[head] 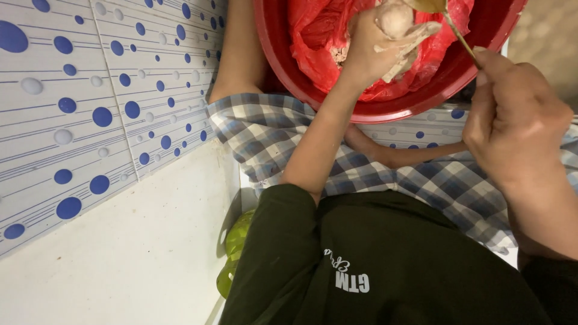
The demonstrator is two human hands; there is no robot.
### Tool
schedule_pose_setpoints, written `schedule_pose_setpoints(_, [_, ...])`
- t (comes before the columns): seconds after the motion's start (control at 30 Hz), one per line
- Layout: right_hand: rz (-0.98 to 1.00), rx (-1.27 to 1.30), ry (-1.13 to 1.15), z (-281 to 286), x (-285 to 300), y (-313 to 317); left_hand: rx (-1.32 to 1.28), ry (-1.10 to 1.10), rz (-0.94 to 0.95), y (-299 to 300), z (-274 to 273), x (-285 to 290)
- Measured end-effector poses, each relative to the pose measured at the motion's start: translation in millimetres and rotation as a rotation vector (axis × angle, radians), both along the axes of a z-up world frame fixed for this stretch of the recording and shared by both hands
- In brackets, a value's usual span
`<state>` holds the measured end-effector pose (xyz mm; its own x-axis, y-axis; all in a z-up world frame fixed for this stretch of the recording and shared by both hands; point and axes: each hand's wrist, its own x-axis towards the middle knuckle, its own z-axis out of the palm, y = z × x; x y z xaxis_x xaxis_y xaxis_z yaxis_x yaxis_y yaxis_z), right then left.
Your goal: Forming meatballs by squeezing meat paste through the hand and scooping it into a pot of water with a spoon.
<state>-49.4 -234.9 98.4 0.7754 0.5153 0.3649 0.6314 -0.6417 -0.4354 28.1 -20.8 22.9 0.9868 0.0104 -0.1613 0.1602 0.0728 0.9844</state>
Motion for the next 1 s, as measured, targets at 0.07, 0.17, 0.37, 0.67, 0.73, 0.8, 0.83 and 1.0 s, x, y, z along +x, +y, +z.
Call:
schedule_pose_setpoints(0.07, [0.010,0.010,0.005,-1,1,4,-0.101,-0.045,0.007,0,-16,0])
schedule_pose_setpoints(0.17, [0.017,0.015,-0.005,-6,3,11,-0.096,-0.093,0.043,0,-43,5])
schedule_pose_setpoints(0.37, [-0.032,0.089,0.124,-30,4,15,0.218,0.011,0.131,-11,-104,15])
schedule_pose_setpoints(0.67, [-0.498,0.686,1.126,-50,18,-1,0.760,-0.086,-0.075,-15,-128,16])
schedule_pose_setpoints(0.73, [-0.538,0.835,1.236,-54,17,-16,0.751,-0.158,-0.086,-16,-136,17])
schedule_pose_setpoints(0.8, [-0.564,0.851,1.200,-53,11,-32,0.798,-0.104,-0.082,-16,-157,20])
schedule_pose_setpoints(0.83, [-0.574,0.854,1.194,-71,10,-48,0.793,-0.109,-0.091,-16,-162,21])
schedule_pose_setpoints(1.0, [-0.845,0.804,0.857,-118,6,-116,0.784,-0.013,-0.109,-17,-182,25])
